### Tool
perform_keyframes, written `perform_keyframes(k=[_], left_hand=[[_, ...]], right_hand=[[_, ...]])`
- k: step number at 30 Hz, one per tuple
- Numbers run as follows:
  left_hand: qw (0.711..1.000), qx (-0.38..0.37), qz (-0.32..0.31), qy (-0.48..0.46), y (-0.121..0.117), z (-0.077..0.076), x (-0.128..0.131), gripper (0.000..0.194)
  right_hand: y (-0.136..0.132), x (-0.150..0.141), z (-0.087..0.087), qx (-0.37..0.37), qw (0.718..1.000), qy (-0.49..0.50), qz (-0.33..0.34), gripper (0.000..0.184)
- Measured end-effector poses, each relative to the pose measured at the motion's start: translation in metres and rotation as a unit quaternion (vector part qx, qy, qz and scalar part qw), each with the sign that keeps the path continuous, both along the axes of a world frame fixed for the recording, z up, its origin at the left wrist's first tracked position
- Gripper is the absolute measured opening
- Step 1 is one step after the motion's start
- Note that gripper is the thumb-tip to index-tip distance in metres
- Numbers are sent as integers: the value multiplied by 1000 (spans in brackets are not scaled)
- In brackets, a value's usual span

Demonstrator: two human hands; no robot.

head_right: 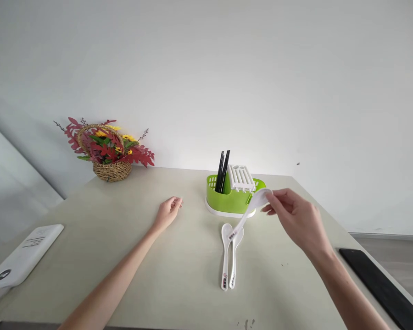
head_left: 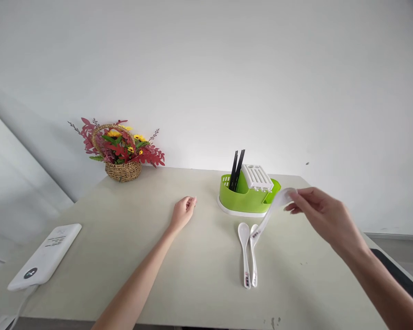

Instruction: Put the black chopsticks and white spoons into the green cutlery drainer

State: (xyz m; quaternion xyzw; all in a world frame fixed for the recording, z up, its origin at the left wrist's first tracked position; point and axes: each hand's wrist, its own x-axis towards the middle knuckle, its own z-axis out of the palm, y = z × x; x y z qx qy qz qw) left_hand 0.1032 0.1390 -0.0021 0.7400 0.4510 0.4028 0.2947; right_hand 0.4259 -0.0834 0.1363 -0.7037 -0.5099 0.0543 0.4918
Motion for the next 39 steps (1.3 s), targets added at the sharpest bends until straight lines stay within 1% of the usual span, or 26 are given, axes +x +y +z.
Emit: perform_keyframes(k=[2,4,5,7,8,10,14,17,21,24,26,30,32,35,37,39], left_hand=[[1000,0,-3,-6,1,-1,0,42],[1000,-3,-6,-7,1,-2,-1,42],[1000,-4,-8,-6,1,-2,-1,42],[1000,-4,-13,1,0,-2,-2,42],[1000,-3,-16,4,-1,-2,-2,41],[1000,0,-19,12,-2,-2,-2,41],[999,10,-26,31,-4,-2,-2,39],[999,10,-29,40,-4,-2,-2,39],[998,5,-27,47,-5,-1,-2,41],[998,6,-30,51,-6,1,-2,40],[998,8,-32,54,-7,2,-2,39],[998,1,-27,58,-7,4,-1,38],[998,-1,-24,58,-7,4,-1,37],[998,5,-23,60,-7,4,-1,37],[998,8,-25,63,-7,3,0,36],[997,10,-26,68,-7,3,0,37]], right_hand=[[6,-19,29,50,998,18,-13,39],[16,-35,48,124,992,7,-38,35],[22,-41,52,154,987,-15,-51,32],[38,-48,53,193,976,-76,-72,27],[46,-50,50,200,971,-111,-74,26],[63,-51,37,200,962,-175,-65,23],[88,-51,-2,193,937,-289,-38,21],[94,-51,-26,202,920,-335,-4,17],[93,-47,-43,196,914,-354,28,14],[92,-43,-51,194,910,-363,49,11],[90,-41,-54,186,911,-365,51,10],[82,-42,-52,153,918,-359,68,10],[73,-44,-49,143,923,-351,71,13],[56,-49,-46,145,931,-331,51,21],[43,-50,-46,151,935,-318,41,23],[33,-50,-48,152,938,-309,46,23]])
